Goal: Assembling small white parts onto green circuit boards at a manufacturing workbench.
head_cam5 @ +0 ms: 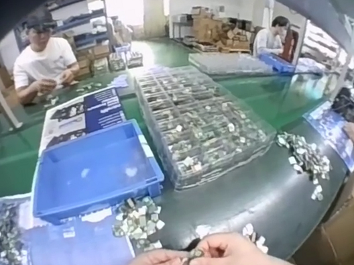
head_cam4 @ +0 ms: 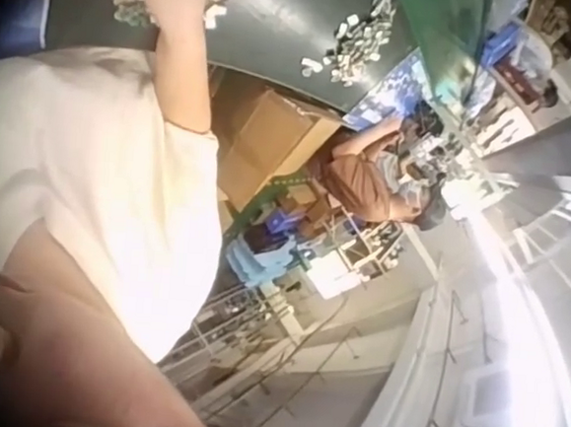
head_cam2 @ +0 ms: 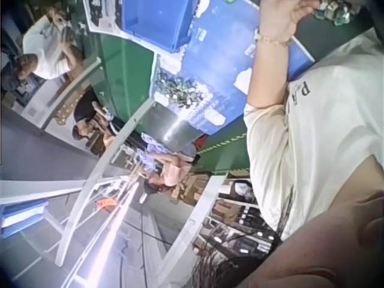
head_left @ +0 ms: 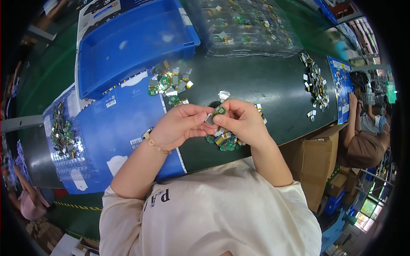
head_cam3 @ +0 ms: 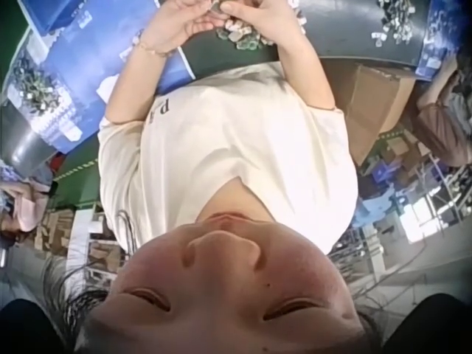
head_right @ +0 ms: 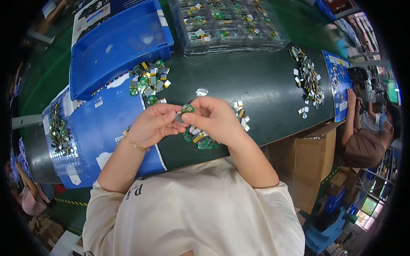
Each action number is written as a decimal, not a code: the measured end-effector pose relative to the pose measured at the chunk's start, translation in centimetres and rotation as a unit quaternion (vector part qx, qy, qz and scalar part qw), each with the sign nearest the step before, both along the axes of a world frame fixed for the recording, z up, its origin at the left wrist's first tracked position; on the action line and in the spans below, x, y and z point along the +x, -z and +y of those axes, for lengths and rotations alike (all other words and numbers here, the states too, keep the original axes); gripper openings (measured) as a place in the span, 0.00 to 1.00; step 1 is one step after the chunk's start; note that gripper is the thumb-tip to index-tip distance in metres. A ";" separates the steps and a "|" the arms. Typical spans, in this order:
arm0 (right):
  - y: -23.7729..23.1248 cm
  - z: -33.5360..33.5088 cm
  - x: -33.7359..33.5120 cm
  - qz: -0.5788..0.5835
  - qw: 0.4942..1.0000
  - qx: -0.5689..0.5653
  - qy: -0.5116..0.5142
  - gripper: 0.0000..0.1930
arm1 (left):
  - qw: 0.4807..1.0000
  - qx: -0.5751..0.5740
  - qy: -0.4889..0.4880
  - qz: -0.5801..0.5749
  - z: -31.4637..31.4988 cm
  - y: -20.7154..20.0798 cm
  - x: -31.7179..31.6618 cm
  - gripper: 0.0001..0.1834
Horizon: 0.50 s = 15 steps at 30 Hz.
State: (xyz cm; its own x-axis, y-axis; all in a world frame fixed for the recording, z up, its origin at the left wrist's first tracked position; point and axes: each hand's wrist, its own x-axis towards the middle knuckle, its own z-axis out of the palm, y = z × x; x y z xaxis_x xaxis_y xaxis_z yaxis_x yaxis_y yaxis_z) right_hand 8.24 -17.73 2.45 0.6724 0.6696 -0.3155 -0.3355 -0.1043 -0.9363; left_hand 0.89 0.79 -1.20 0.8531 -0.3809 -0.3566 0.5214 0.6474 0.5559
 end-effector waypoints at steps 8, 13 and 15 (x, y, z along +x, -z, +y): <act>-0.1 -0.1 -0.2 -0.041 0.997 -0.059 -0.002 0.06 | 1.000 0.006 -0.015 0.011 -0.1 -0.2 -0.1 0.15; 0.9 -0.2 -0.3 -0.090 0.993 -0.073 0.010 0.06 | 1.000 0.016 -0.020 0.016 -0.1 -0.4 -0.1 0.15; 0.9 -0.2 -0.3 -0.095 0.993 -0.076 0.008 0.07 | 0.999 0.022 -0.022 0.011 -0.1 -0.3 -0.1 0.15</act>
State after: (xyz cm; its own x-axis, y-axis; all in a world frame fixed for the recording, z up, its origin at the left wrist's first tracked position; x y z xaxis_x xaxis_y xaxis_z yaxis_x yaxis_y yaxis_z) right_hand 7.90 -17.92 1.57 0.7398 0.6126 -0.2781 -0.1574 -0.2443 -0.9569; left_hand 0.78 0.67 -0.86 0.8603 -0.3266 -0.3914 0.5055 0.6459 0.5721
